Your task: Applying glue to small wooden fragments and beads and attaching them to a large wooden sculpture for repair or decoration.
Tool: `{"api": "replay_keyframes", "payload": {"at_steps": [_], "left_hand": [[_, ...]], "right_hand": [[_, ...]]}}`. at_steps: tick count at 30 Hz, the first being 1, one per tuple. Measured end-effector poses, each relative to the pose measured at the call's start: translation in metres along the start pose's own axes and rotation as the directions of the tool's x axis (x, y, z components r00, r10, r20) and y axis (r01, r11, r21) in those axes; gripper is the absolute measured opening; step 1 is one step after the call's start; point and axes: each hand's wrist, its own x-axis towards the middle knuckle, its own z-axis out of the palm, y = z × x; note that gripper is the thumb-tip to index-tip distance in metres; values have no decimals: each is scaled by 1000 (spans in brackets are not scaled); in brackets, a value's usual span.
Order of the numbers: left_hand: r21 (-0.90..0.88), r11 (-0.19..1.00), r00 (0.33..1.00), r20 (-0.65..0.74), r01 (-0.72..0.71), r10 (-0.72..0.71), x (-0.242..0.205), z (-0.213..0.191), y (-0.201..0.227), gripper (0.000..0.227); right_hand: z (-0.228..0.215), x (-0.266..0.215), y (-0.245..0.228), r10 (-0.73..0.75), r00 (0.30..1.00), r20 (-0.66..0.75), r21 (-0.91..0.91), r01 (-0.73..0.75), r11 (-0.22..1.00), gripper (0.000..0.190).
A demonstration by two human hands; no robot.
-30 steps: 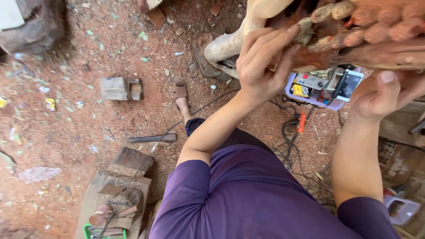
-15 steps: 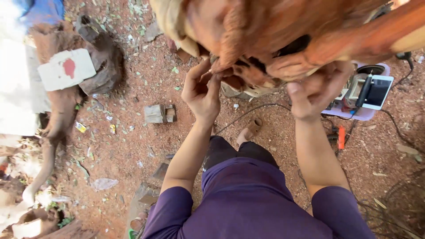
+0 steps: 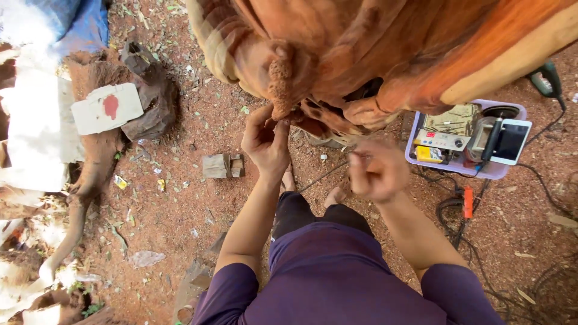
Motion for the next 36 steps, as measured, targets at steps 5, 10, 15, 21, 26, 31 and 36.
{"api": "replay_keyframes", "payload": {"at_steps": [5, 10, 15, 21, 26, 31, 36], "left_hand": [[-10, 1000, 1000, 18, -3, 3, 9, 2, 3, 33], [55, 996, 992, 111, -68, 61, 29, -15, 9, 28], [13, 999, 993, 108, -42, 40, 29, -22, -18, 31], [-7, 989, 975, 166, -148, 147, 46, -30, -21, 26], [-30, 973, 959, 163, -229, 230, 54, -34, -22, 19], [-46, 964, 954, 134, -263, 267, 59, -36, -24, 13], [-70, 957, 951, 113, -281, 288, 59, -35, -26, 12]], "right_hand": [[39, 2, -11, 50, 992, 116, -12, -49, 999, 19], [68, 44, -40, 7, 984, 179, -22, -3, 1000, 26], [55, 28, -26, 52, 964, 261, -114, -22, 993, 27], [64, 20, -43, 136, 972, 194, -283, -78, 956, 30], [52, 3, -27, -46, 988, 146, -506, 115, 855, 41], [90, 28, -79, 389, 915, 107, -377, -325, 867, 14], [70, 16, -61, 202, 968, 151, -448, -115, 886, 23]]}}
